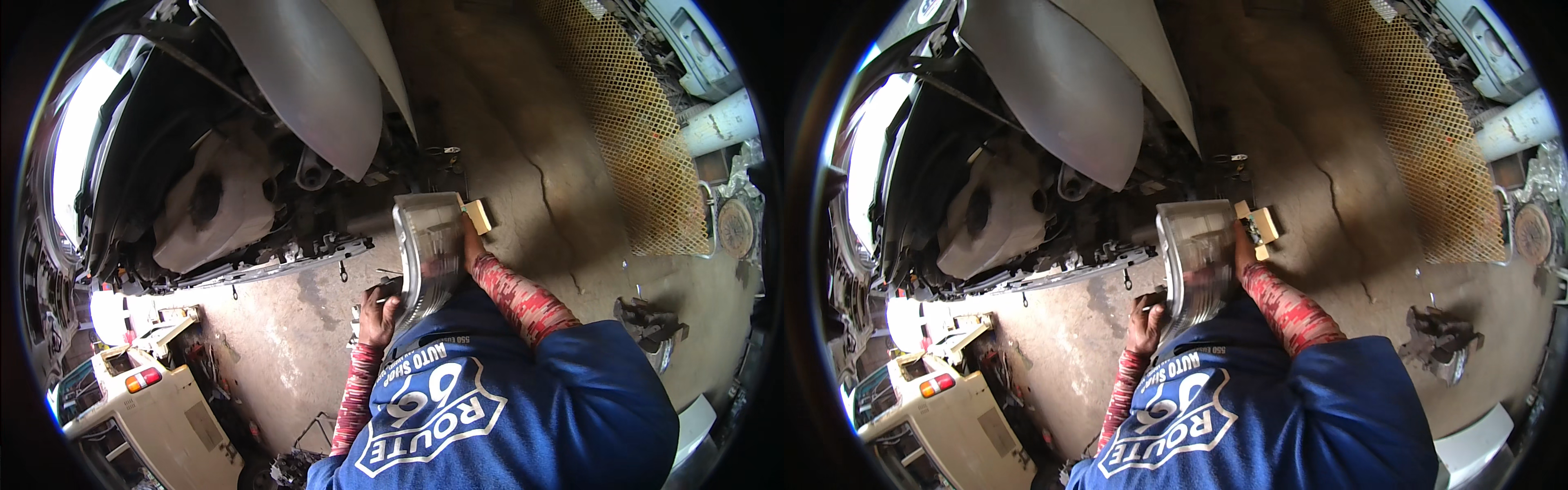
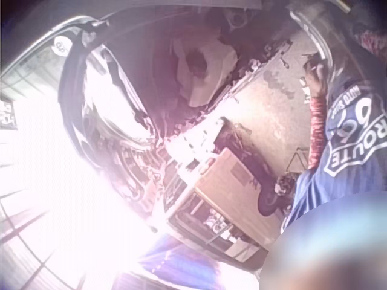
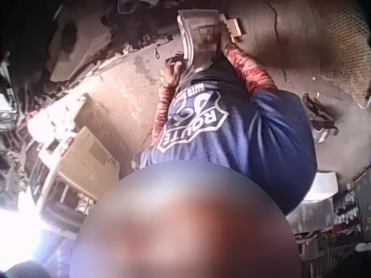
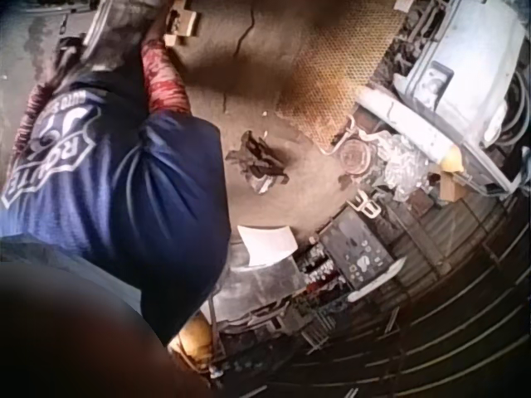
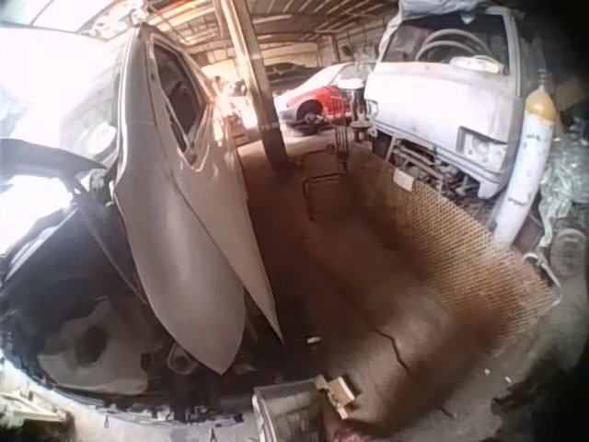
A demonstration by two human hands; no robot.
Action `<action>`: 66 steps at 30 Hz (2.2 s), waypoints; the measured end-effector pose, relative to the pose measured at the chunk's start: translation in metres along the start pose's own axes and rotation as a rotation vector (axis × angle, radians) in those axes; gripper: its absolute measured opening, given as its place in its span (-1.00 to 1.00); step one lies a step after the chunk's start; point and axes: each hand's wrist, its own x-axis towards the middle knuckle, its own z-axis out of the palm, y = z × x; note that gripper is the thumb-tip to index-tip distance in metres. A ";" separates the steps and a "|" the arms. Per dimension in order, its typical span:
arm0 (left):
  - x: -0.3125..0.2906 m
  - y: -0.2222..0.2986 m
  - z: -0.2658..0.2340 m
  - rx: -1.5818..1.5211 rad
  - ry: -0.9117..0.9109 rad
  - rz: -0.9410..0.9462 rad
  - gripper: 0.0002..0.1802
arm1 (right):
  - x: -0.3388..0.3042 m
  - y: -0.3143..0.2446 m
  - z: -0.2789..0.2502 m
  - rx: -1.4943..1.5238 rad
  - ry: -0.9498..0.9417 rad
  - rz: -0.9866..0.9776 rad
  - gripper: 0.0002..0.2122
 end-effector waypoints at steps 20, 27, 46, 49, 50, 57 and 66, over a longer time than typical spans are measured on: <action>0.085 0.115 0.208 -0.058 0.576 -0.433 -0.69 | 0.086 -0.261 -0.072 -1.153 -0.341 0.533 -0.32; 0.084 0.174 0.291 -0.253 0.843 -0.658 -0.66 | 0.167 -0.368 -0.110 -1.890 -0.742 0.168 -0.44; 0.171 0.166 0.458 -0.114 1.452 -1.312 -0.46 | 0.050 -0.398 0.290 -0.967 -1.713 -1.658 -0.77; 0.212 0.154 0.484 -0.331 1.596 -1.461 -0.43 | 0.036 -0.391 0.348 -0.683 -1.784 -2.031 -0.73; 0.224 0.142 0.491 -0.384 1.645 -1.500 -0.42 | 0.034 -0.387 0.357 -0.575 -1.771 -2.109 -0.71; 0.219 0.047 0.538 -0.336 1.751 -1.620 -0.27 | 0.062 -0.375 0.388 -0.156 -1.806 -2.562 -0.59; 0.272 -0.099 0.630 -0.289 1.643 -1.705 -0.29 | 0.134 -0.347 0.369 0.281 -1.777 -2.455 -0.45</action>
